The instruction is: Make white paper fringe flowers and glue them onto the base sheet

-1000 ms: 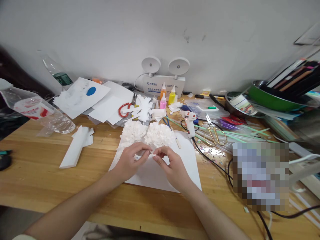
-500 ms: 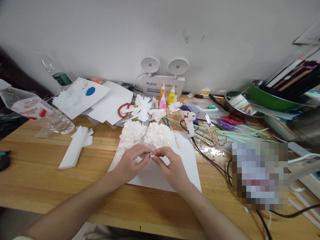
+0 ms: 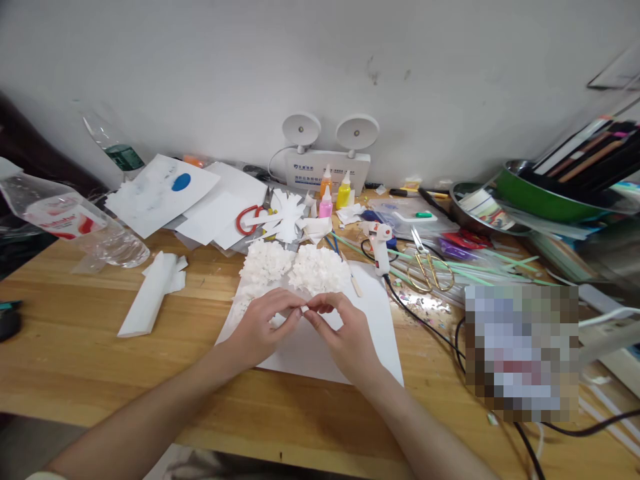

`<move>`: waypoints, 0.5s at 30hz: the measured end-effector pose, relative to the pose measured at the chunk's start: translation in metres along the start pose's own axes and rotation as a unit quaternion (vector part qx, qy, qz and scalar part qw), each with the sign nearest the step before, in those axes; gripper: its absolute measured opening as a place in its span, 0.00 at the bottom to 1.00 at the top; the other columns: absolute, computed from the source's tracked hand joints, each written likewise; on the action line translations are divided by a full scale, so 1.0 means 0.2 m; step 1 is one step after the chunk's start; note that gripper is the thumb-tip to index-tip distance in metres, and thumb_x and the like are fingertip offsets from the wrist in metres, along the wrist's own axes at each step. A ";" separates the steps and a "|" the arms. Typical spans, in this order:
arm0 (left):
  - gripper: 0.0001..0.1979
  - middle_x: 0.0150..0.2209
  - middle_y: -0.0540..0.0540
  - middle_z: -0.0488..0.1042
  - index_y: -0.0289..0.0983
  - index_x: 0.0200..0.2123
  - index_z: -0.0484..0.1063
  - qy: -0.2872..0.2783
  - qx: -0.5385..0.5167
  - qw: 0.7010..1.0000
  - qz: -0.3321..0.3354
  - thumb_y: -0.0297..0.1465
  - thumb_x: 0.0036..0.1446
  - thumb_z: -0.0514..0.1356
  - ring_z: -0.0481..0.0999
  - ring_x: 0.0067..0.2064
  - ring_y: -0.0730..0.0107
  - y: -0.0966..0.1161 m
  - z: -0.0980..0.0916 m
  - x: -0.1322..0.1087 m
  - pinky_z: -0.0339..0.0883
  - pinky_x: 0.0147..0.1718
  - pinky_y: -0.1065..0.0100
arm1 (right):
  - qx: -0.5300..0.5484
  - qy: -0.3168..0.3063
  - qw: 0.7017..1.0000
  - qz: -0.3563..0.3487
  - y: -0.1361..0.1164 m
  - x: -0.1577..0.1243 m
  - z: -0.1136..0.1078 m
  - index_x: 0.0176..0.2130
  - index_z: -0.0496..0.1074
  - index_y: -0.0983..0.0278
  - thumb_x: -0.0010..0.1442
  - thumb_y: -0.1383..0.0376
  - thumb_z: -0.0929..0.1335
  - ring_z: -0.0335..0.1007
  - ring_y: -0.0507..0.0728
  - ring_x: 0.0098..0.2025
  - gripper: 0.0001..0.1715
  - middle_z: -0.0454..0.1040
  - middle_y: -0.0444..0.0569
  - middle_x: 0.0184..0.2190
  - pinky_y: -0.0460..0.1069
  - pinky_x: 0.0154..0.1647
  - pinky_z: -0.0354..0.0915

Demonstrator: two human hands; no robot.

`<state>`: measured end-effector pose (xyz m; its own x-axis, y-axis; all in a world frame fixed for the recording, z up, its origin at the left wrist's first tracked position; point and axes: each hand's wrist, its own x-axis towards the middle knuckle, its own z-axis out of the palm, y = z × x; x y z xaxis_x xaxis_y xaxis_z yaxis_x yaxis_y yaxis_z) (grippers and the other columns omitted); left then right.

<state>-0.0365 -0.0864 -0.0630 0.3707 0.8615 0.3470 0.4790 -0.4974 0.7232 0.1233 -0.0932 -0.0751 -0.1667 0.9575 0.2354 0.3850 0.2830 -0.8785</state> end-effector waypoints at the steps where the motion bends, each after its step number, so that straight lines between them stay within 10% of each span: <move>1: 0.08 0.34 0.46 0.75 0.35 0.34 0.69 0.000 0.000 1.000 0.001 0.24 0.53 0.51 0.71 0.37 0.70 0.00 0.00 0.00 0.64 0.39 0.67 | -0.002 0.003 1.000 -0.001 0.00 0.00 0.00 0.34 0.68 0.62 0.54 0.62 0.66 0.66 0.54 0.33 0.06 0.71 0.46 0.29 0.50 0.36 0.63; 15: 0.19 0.35 0.46 0.73 0.38 0.48 0.60 -0.009 0.108 0.991 0.072 0.23 0.52 0.50 0.69 0.38 0.68 0.00 -0.01 -0.02 0.63 0.39 0.64 | -0.011 -0.027 1.000 -0.009 0.00 0.01 0.00 0.38 0.67 0.62 0.55 0.63 0.65 0.65 0.55 0.33 0.09 0.70 0.47 0.30 0.51 0.36 0.63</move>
<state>-0.0394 -0.0905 -0.0642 0.4607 0.7788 0.4257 0.5787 -0.6272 0.5213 0.1232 -0.0916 -0.0748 -0.2213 0.9484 0.2272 0.4014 0.3009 -0.8651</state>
